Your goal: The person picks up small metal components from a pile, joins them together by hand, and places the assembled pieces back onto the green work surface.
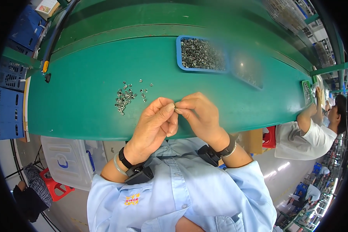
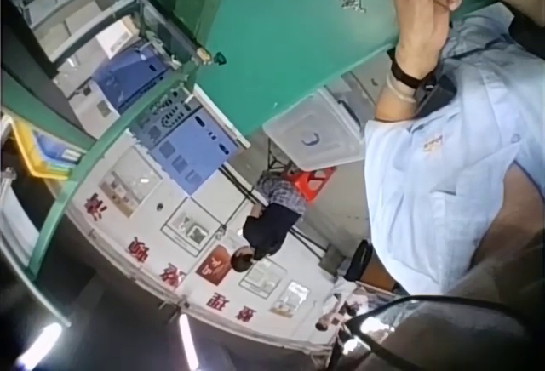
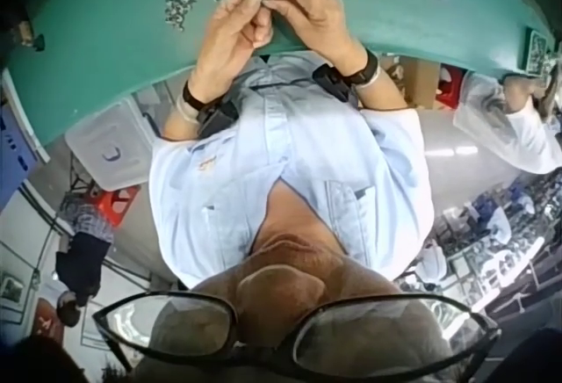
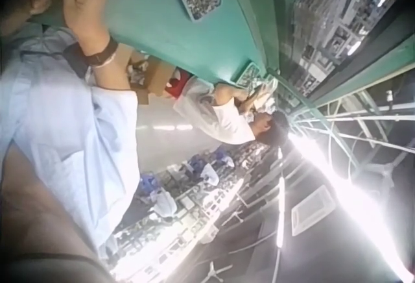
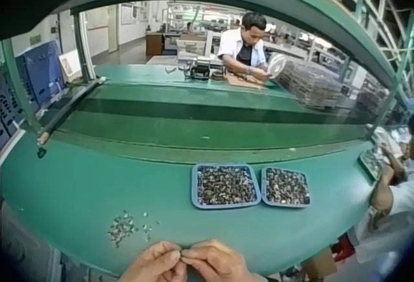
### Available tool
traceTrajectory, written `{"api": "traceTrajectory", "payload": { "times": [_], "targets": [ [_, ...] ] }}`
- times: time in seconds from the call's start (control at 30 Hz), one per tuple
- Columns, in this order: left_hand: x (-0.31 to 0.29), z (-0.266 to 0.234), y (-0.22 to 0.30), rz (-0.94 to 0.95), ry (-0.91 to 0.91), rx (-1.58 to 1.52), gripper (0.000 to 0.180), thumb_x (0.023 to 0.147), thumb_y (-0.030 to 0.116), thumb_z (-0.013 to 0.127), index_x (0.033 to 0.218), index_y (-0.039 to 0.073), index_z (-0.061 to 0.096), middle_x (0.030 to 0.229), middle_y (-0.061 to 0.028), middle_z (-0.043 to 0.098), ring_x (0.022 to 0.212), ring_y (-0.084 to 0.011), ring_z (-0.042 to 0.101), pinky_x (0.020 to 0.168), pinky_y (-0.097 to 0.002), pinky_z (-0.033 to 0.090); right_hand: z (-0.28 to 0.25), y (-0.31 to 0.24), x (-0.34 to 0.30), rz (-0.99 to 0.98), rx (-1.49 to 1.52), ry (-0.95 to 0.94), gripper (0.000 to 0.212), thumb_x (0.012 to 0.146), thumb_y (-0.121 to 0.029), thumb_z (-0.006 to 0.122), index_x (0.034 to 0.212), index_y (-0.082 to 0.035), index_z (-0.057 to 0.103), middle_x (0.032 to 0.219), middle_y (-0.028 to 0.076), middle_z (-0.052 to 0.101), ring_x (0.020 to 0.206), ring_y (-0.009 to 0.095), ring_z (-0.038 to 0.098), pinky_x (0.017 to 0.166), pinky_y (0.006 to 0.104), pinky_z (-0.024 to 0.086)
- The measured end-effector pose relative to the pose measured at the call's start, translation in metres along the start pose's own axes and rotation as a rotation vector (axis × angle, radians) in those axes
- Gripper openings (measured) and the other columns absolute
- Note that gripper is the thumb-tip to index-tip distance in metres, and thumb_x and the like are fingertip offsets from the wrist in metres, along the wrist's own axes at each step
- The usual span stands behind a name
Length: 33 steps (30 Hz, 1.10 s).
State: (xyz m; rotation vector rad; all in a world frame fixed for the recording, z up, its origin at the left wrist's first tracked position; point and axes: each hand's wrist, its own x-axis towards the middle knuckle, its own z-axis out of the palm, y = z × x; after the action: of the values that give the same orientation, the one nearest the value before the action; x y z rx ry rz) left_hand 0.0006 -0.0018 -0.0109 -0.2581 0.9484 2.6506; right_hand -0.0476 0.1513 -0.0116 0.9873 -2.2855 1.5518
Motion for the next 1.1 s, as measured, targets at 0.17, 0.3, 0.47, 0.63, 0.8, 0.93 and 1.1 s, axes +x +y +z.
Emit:
{"api": "traceTrajectory", "payload": {
  "times": [0.17, 0.3, 0.47, 0.63, 0.8, 0.93, 1.1],
  "targets": [
    [0.0, -0.003, -0.007, 0.017, -0.061, -0.074, 0.015, 0.096, 0.022, 0.051, 0.098, 0.007, 0.05, 0.064, -0.0033, 0.051, 0.05, -0.0103, 0.044, 0.045, -0.0246, 0.031, 0.002, -0.004, -0.005, 0.028, 0.044, 0.02, 0.018, 0.074, -0.003, 0.072, 0.088, -0.008, 0.062, 0.084, 0.006, 0.063, 0.077, 0.021, 0.06, 0.065, 0.0312, 0.049],
    [0.001, -0.001, -0.005, 0.006, -0.023, -0.02, 0.015, 0.096, 0.022, 0.05, 0.097, 0.007, 0.05, 0.064, -0.0031, 0.051, 0.049, -0.0106, 0.044, 0.045, -0.0246, 0.032, 0.0, 0.0, -0.006, 0.018, 0.049, 0.013, 0.018, 0.074, -0.003, 0.071, 0.089, -0.008, 0.062, 0.084, 0.006, 0.063, 0.077, 0.022, 0.06, 0.065, 0.0311, 0.048],
    [-0.003, 0.005, 0.003, 0.024, 0.021, 0.136, 0.014, 0.097, 0.021, 0.049, 0.097, 0.007, 0.051, 0.063, -0.0028, 0.051, 0.048, -0.011, 0.043, 0.044, -0.0248, 0.032, -0.008, 0.002, -0.001, -0.049, -0.065, -0.055, 0.017, 0.075, -0.002, 0.071, 0.089, -0.007, 0.062, 0.085, 0.006, 0.063, 0.077, 0.021, 0.06, 0.066, 0.0303, 0.048],
    [-0.005, 0.008, 0.002, 0.022, -0.046, 0.0, 0.015, 0.096, 0.022, 0.05, 0.098, 0.007, 0.052, 0.061, -0.0025, 0.05, 0.048, -0.011, 0.043, 0.044, -0.025, 0.032, -0.003, -0.005, -0.006, 0.056, 0.177, 0.019, 0.015, 0.076, -0.001, 0.07, 0.089, -0.006, 0.062, 0.086, 0.007, 0.064, 0.08, 0.021, 0.06, 0.069, 0.0296, 0.048],
    [-0.004, 0.005, 0.0, 0.002, -0.119, -0.111, 0.016, 0.096, 0.023, 0.052, 0.097, 0.007, 0.052, 0.061, -0.003, 0.051, 0.048, -0.0111, 0.044, 0.045, -0.0253, 0.032, 0.0, -0.006, -0.007, 0.089, 0.291, 0.057, 0.013, 0.078, -0.001, 0.069, 0.089, -0.005, 0.063, 0.087, 0.008, 0.064, 0.083, 0.02, 0.059, 0.072, 0.0301, 0.047],
    [-0.005, 0.004, 0.001, -0.007, -0.134, -0.13, 0.016, 0.095, 0.022, 0.053, 0.096, 0.007, 0.052, 0.062, -0.0036, 0.052, 0.049, -0.0113, 0.045, 0.045, -0.0256, 0.033, 0.0, -0.004, -0.008, 0.048, 0.275, 0.028, 0.012, 0.078, -0.001, 0.068, 0.088, -0.005, 0.063, 0.087, 0.007, 0.064, 0.082, 0.02, 0.059, 0.072, 0.0311, 0.048],
    [-0.005, 0.004, 0.003, 0.001, -0.122, -0.042, 0.017, 0.094, 0.024, 0.054, 0.097, 0.008, 0.052, 0.061, -0.0025, 0.049, 0.047, -0.0113, 0.042, 0.043, -0.0259, 0.032, -0.002, -0.002, -0.006, 0.003, 0.237, 0.008, 0.011, 0.079, -0.002, 0.068, 0.088, -0.006, 0.063, 0.087, 0.007, 0.064, 0.082, 0.021, 0.059, 0.073, 0.0321, 0.048]
  ]
}}
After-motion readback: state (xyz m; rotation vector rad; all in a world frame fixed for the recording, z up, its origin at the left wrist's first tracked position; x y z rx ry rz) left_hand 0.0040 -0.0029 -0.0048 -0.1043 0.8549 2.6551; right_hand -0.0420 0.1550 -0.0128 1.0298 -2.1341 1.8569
